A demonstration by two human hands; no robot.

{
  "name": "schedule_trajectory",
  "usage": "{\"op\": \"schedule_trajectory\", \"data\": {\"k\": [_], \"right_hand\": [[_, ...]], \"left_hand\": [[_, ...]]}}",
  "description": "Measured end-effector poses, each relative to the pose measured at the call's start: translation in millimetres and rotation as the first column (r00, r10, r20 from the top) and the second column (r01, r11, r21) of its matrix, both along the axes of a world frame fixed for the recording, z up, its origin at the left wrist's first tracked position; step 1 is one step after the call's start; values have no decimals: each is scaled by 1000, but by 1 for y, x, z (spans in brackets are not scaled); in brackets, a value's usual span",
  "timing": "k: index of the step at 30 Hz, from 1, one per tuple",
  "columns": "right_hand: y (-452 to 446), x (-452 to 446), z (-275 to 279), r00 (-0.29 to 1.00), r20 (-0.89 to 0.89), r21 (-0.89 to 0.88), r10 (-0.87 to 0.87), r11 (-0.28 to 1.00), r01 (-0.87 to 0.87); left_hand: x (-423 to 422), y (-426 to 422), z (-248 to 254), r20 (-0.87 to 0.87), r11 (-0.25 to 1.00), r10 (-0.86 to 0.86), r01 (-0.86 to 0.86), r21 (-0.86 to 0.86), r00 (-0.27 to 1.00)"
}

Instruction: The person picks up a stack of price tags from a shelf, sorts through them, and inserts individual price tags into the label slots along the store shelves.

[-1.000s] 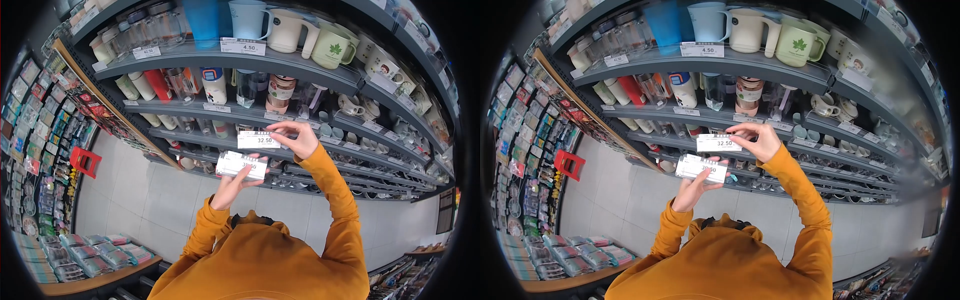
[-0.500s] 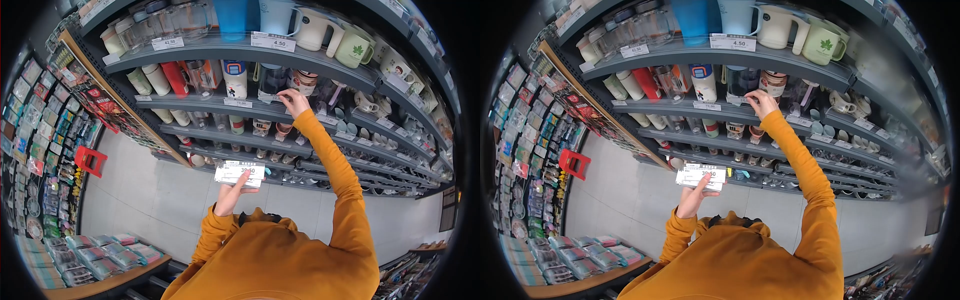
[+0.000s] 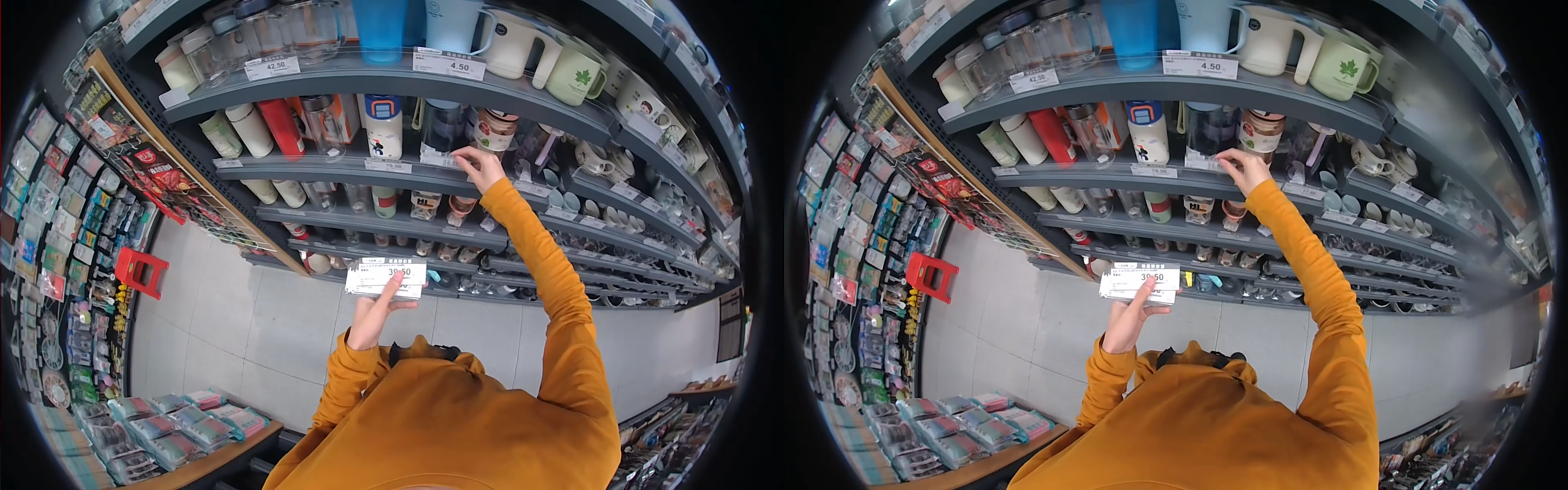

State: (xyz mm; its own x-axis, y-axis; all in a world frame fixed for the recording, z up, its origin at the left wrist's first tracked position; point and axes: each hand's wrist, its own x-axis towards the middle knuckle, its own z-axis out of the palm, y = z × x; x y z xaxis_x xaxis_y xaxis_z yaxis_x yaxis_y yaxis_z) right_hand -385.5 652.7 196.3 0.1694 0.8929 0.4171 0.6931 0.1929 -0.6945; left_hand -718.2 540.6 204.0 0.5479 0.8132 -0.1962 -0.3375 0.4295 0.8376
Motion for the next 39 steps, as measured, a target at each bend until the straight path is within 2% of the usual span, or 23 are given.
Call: {"op": "schedule_trajectory", "data": {"k": [1,4,8,15,18,21,24,25,26,28,30,32,34,39], "right_hand": [[0,2,-1,1000,-11,38,-19,999,19],[-4,0,3,998,58,-63,30,998,-26],[-5,0,2,969,247,-103,17,995,9],[-1,-3,-3,947,308,-92,94,993,-68],[0,-6,-7,939,325,-10,111,993,-114],[-18,-28,7,965,251,199,79,971,-131],[-54,-61,26,993,53,153,105,982,-112],[-67,-73,27,983,-4,156,183,971,-180],[-82,-85,29,960,-94,71,265,963,-259],[-107,-101,22,803,-513,-173,304,880,-443],[-125,-110,22,761,-539,-100,362,869,-484],[-133,-111,23,778,-540,-155,322,870,-467],[-137,-113,28,722,-655,-171,223,887,-429],[-141,-104,30,710,-670,-99,217,922,-375]], "left_hand": [[1,1,-1,-3,1000,-13,13,11,1000],[6,2,-5,-5,999,-37,37,32,999],[11,4,-2,-10,998,-43,43,40,999],[21,1,1,-16,999,-24,25,25,1000],[24,0,-1,-4,999,-25,25,27,1000],[25,-1,2,-14,999,-36,36,8,999],[26,1,-2,-24,1000,-26,26,8,999],[27,0,-3,-17,1000,-19,19,9,1000],[27,0,-4,-11,1000,-13,14,12,1000],[30,0,-3,-14,1000,-2,2,17,1000],[32,-1,0,-37,1000,13,-12,11,999],[31,0,-2,-22,999,-30,31,24,999],[35,-3,7,-46,999,-15,17,39,999],[40,-7,12,-44,994,-57,61,86,997]]}}
